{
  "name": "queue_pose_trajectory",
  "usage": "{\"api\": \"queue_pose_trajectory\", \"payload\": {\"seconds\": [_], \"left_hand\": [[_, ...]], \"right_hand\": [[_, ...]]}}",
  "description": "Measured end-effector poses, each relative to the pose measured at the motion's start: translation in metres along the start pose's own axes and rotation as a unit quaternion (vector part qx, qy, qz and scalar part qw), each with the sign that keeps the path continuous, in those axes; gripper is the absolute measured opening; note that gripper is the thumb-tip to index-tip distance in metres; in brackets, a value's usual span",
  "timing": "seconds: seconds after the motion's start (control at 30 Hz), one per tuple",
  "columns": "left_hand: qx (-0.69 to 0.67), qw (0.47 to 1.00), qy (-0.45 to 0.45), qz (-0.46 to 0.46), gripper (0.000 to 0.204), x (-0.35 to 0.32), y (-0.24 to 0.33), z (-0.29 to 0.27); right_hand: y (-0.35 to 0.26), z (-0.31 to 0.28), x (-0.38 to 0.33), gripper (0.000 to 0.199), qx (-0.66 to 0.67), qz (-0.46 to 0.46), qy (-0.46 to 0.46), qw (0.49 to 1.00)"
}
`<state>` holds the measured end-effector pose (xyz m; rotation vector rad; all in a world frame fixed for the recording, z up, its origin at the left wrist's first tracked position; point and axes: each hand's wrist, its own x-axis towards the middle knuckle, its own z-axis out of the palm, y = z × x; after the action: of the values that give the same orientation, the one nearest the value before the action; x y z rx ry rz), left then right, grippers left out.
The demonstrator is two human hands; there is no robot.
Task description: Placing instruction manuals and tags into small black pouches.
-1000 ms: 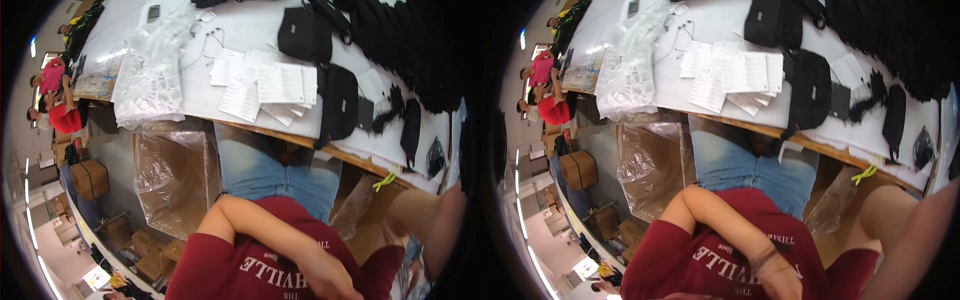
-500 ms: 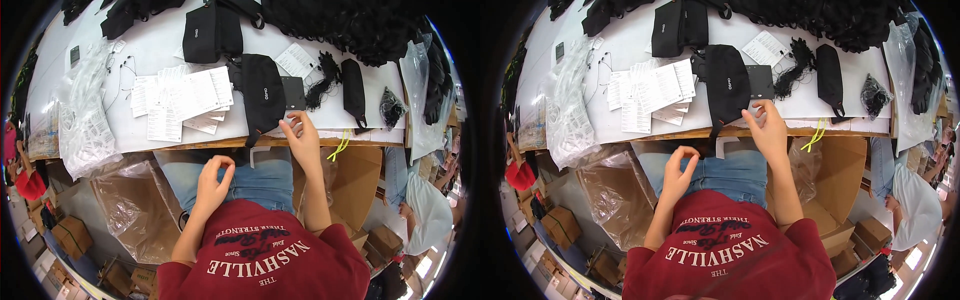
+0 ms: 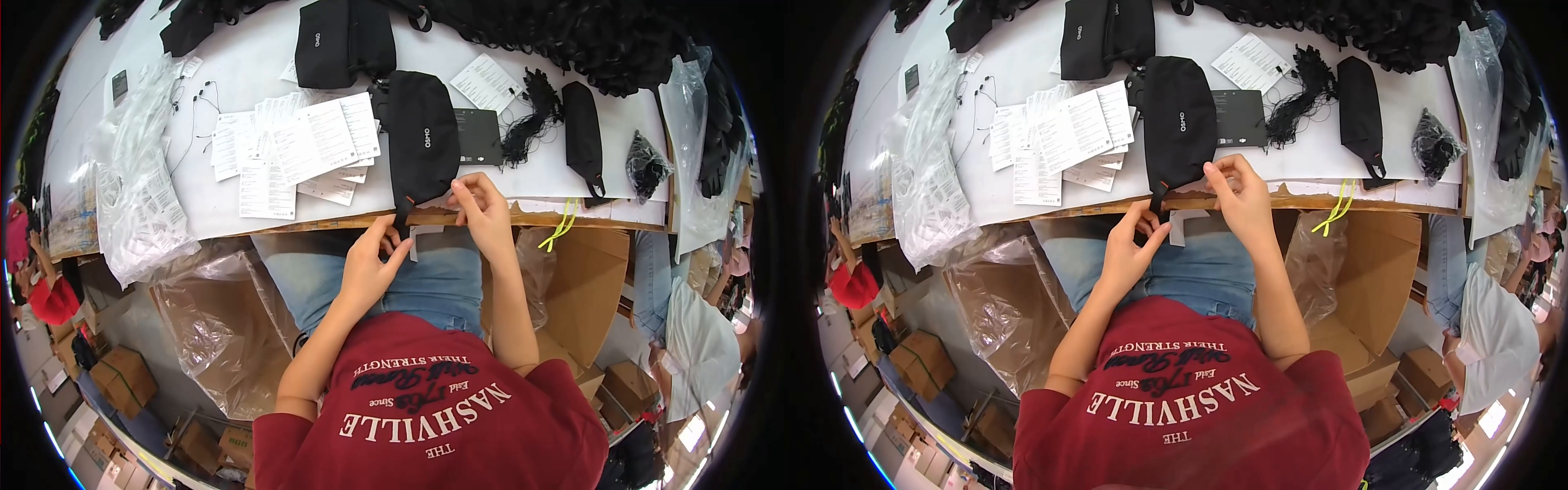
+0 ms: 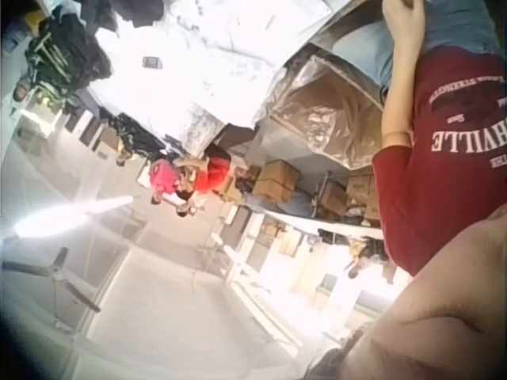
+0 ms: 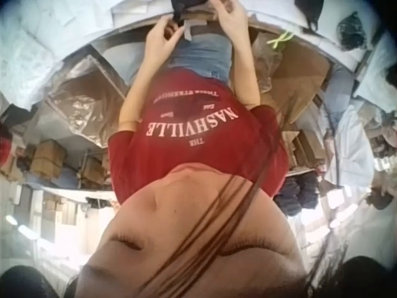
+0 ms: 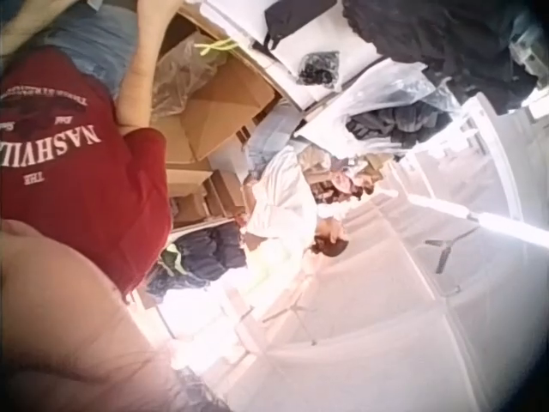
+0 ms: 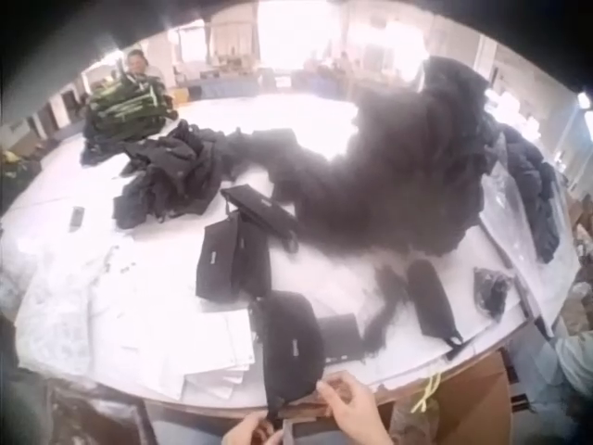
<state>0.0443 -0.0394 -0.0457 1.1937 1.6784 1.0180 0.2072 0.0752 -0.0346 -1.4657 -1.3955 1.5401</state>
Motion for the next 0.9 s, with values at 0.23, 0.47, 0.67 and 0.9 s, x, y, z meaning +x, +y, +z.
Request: {"api": "queue_pose_trajectory", "payload": {"seconds": [0.23,0.47,0.67,0.9], "left_hand": [[0.058,0.989,-0.019,0.131,0.022,-0.001,0.016,-0.010],[0.029,0.981,-0.082,0.172,0.022,0.000,0.018,-0.011],[-0.003,0.979,-0.066,0.192,0.037,0.013,0.030,-0.015],[0.299,0.876,0.065,0.373,0.036,0.060,0.040,-0.028]], "right_hand": [[-0.011,0.001,-0.004,0.040,-0.004,0.101,-0.045,0.994],[-0.005,0.000,-0.001,0.037,0.060,0.100,-0.080,0.990],[0.008,-0.004,-0.013,0.032,0.163,0.033,-0.016,0.986],[0.004,-0.037,-0.036,0.037,0.229,0.103,-0.088,0.964]]}}
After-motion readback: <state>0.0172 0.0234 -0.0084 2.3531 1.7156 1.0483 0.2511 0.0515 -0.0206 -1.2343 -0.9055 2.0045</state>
